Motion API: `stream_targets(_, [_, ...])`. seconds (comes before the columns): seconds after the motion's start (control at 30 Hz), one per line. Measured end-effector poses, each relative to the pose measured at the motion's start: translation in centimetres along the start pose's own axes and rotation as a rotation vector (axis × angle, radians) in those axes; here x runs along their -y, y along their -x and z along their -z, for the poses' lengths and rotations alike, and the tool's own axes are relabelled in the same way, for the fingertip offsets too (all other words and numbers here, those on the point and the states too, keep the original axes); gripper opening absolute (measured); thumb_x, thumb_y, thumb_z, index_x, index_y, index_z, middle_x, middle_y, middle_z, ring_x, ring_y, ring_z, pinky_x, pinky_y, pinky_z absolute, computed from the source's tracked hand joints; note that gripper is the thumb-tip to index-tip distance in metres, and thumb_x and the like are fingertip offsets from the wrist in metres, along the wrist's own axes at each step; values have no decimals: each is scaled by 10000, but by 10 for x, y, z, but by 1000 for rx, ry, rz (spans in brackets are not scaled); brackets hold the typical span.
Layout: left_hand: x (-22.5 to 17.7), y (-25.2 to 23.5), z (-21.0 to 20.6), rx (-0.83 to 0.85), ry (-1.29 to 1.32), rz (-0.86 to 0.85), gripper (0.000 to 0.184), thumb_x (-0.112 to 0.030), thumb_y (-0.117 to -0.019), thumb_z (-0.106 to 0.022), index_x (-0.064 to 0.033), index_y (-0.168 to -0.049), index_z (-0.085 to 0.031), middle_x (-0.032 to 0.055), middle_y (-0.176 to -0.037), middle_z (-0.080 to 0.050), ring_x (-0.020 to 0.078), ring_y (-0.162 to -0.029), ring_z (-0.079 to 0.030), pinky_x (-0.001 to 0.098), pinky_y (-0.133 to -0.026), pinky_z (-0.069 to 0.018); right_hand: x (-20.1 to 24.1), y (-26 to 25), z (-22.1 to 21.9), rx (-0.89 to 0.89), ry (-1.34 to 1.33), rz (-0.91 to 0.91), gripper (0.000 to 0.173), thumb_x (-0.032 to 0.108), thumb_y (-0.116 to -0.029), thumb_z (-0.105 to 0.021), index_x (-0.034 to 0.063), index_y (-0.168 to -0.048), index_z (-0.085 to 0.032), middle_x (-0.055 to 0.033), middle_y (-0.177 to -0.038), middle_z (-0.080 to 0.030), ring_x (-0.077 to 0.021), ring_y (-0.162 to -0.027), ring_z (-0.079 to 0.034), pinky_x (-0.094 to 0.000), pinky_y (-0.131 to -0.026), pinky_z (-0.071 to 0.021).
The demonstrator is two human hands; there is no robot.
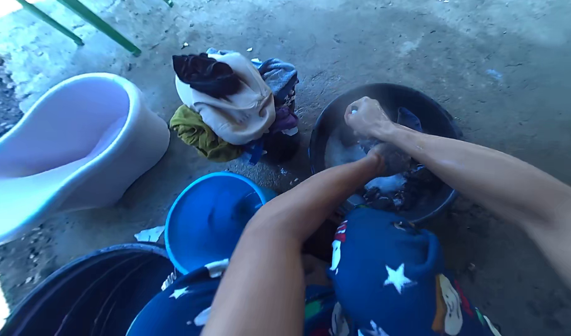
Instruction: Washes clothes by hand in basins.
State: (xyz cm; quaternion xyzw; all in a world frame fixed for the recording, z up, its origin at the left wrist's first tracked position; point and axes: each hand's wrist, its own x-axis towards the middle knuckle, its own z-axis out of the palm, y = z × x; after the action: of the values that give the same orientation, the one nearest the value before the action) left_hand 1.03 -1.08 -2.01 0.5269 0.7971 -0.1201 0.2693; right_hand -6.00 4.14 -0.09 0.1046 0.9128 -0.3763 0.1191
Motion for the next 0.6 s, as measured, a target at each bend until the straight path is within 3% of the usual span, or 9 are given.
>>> stream_targets(0.07, [5, -13, -20, 16, 24, -5, 319, -131, -1052, -509, 47, -1283, -639, 214, -1380, -605, 374, -1316, -541, 539, -1097, -415, -18, -7, -13, -47, -27, -8, 188, 220, -948, -621, 95, -982, -757, -148, -899, -725, -301, -773, -708, -560, -721, -571])
stream_targets(0.1, [10, -12, -26, -104, -28, -104, 314, -154, -1058, -506, 22, -1263, -665, 194, -1348, -638, 355, -1291, -571, 515, -1088, -436, -26, -7, -12, -41, -91, -12, 217, 246, -968, -627, 82, -1037, -753, -158, -955, -731, -309, -830, -719, -570, -776, -582])
stream_targets(0.13, [19, -7, -29, -298, -128, -242, 297, -171, -1058, -494, -21, -1211, -699, 157, -1265, -688, 322, -1217, -626, 478, -1026, -489, -28, -9, -9, -31, -203, -5, 227, 258, -987, -634, 86, -1082, -746, -129, -962, -736, -266, -822, -726, -519, -782, -607])
stream_targets(0.2, [35, 21, -21, -478, -318, -431, 261, -89, -1032, -499, -28, -1160, -719, 143, -1224, -708, 330, -1192, -635, 472, -988, -492, -28, -3, -5, -17, -474, -6, 243, 271, -1028, -586, 126, -1155, -733, -34, -962, -737, -160, -800, -722, -397, -769, -622])
stream_targets(0.27, [52, 64, 5, -564, -333, -434, 212, -139, -988, -587, -93, -1132, -736, 94, -1196, -717, 304, -1176, -640, 472, -938, -497, -18, 13, 8, 20, -661, 6, 301, 300, -1051, -508, 183, -1258, -692, 41, -1062, -735, -81, -913, -710, -321, -836, -598])
stream_targets(0.33, [97, 71, 3, -927, -207, -461, 198, -354, -891, -643, -223, -998, -744, 7, -981, -703, 214, -947, -664, 402, -753, -506, -21, 23, 16, 105, -787, 68, 336, 333, -1064, -499, 215, -1340, -651, 73, -1111, -706, -37, -973, -670, -277, -857, -565])
stream_targets(0.37, [117, 83, 8, -1024, -171, -429, 223, -446, -858, -670, -279, -980, -750, -28, -912, -687, 173, -840, -652, 360, -658, -495, -34, 19, 15, 215, -878, 123, 364, 328, -1068, -511, 181, -1384, -618, 29, -1157, -711, -86, -1023, -683, -323, -896, -583])
stream_targets(0.47, [137, 197, 37, -939, -83, -213, 223, -468, -776, -715, -268, -874, -726, -22, -784, -635, 158, -685, -589, 345, -567, -433, -47, 22, 2, 396, -925, 59, 336, 344, -1074, -505, 215, -1371, -591, 6, -1041, -742, -139, -913, -739, -317, -797, -623])
stream_targets(0.6, [120, 353, 38, -769, -6, 57, 158, -294, -861, -670, -157, -938, -688, 21, -918, -660, 132, -828, -619, 340, -678, -489, -59, 38, -13, 332, -842, -185, 331, 310, -1097, -422, 176, -1353, -585, 3, -1008, -734, -123, -847, -731, -278, -735, -609])
